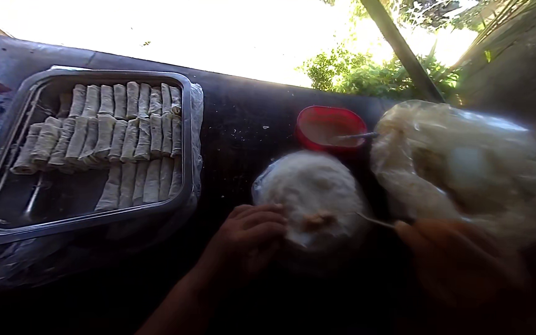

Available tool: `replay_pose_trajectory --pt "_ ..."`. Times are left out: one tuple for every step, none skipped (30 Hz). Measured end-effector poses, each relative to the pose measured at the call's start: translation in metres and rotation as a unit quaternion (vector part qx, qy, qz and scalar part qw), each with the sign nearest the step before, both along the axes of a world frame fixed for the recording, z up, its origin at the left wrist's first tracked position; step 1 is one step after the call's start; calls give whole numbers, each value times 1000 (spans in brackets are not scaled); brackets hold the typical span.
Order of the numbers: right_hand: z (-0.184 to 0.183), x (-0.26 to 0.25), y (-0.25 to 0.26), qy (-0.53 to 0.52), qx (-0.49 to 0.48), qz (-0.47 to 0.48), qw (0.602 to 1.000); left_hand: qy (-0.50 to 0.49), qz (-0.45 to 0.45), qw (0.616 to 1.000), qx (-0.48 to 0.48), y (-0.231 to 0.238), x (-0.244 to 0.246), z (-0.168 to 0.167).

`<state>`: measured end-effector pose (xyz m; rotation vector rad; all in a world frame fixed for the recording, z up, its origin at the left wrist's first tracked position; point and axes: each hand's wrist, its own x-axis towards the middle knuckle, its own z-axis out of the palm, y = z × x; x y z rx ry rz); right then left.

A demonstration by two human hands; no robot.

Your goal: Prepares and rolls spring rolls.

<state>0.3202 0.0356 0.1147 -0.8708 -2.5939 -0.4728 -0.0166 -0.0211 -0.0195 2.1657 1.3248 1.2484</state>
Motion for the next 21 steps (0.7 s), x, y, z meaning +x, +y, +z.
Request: replay_pose_trajectory --pt "-1 0 0 13 2 8 1000 1 0 1000 1 0 0 0" --pt "-2 -2 -3 21 -3 17 1000 1 1 1000 0 0 0 0" --pt "-5 -5 -6 20 -12 29 999 1 2 1000 -1 -1 0 0" --pt "-7 -9 -9 11 -19 38 999 2 2 1000 -1 0 0 0" --pt "-9 -10 -11 -1 -24 43 999 3 2 1000 -1 0 1 0" --pt "-11 -10 -11 -11 -23 42 999 4 2 1000 -1 0 0 0" --pt "-11 -9 -10 -15 -21 36 999 5 2 1000 -1 -1 0 1" --pt "-10 -5 -9 -15 -20 28 999 7 3 1000 -1 -1 -1 1" --pt "-9 0 -8 -10 -16 20 1000 9 3 1000 -1 -1 -1 1" --pt "-9 5 -7 0 -11 14 1000 9 4 1000 -1 -2 -1 1" --pt "-9 9 -6 12 -6 8 1000 10 5 1000 0 -2 0 1" --pt "-10 13 -5 23 -4 2 1000 11 8 1000 1 -2 0 2" --pt "-11 17 -5 34 -2 -4 999 11 9 1000 2 -2 0 2" --pt "-12 20 -5 44 1 -12 999 10 10 1000 4 -2 1 3" --pt "-11 24 -5 55 3 -25 998 7 10 1000 6 -2 1 4" --pt "-9 29 -5 61 7 -44 997 4 11 1000 7 -2 1 4" --pt "-5 37 -5 61 14 -73 995 -2 13 1000 7 -1 2 6" --pt "0 47 -3 59 24 -107 992 -13 17 1000 5 -1 3 7" --pt "4 59 0 57 31 -146 987 -30 26 999 4 -1 4 9" --pt "7 73 4 56 35 -190 980 -46 38 998 3 0 6 10" --pt "7 87 9 58 34 -238 969 -60 49 997 1 1 8 10"
